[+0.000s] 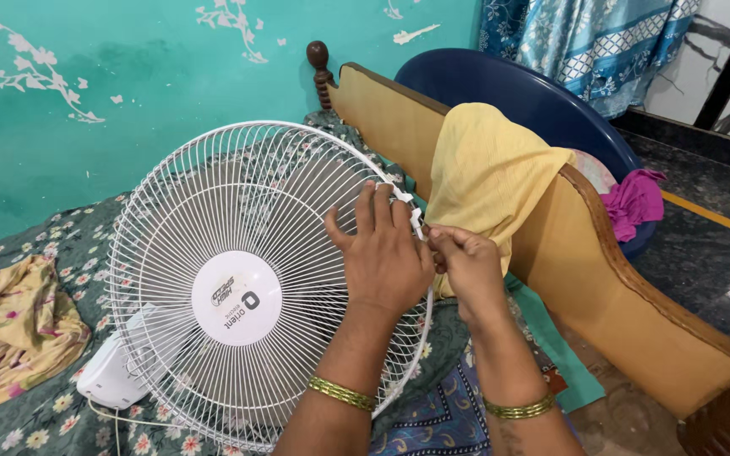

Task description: The person disassembles a white table fan by hand. They first remove the front wire grille, then detach the fan blades from the central hub, and finally remove the rear wire grille.

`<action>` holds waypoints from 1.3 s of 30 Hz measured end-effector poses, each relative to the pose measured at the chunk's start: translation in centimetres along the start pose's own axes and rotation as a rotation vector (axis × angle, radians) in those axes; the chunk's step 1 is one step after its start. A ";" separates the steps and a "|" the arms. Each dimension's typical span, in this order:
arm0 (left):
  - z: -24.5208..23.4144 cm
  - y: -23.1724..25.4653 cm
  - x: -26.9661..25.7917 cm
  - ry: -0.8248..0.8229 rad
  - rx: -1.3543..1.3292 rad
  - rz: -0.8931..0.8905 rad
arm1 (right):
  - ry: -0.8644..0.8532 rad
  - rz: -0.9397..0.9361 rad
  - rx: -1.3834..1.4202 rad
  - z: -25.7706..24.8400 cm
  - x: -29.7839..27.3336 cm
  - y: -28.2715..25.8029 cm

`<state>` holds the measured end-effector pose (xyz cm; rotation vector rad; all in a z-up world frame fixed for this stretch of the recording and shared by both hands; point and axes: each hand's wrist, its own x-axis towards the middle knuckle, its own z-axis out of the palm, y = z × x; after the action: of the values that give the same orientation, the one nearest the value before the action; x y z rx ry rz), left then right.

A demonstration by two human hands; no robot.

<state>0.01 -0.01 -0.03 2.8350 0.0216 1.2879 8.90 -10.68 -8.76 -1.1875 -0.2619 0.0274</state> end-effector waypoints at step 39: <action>-2.2 -0.2 0.1 -0.235 0.099 0.061 | -0.011 -0.159 -1.360 -5.0 5.0 -5.0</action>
<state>-1.60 0.22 1.46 3.0751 -0.0065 0.9795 14.24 -16.37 -4.97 -2.5091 -0.3976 -0.3334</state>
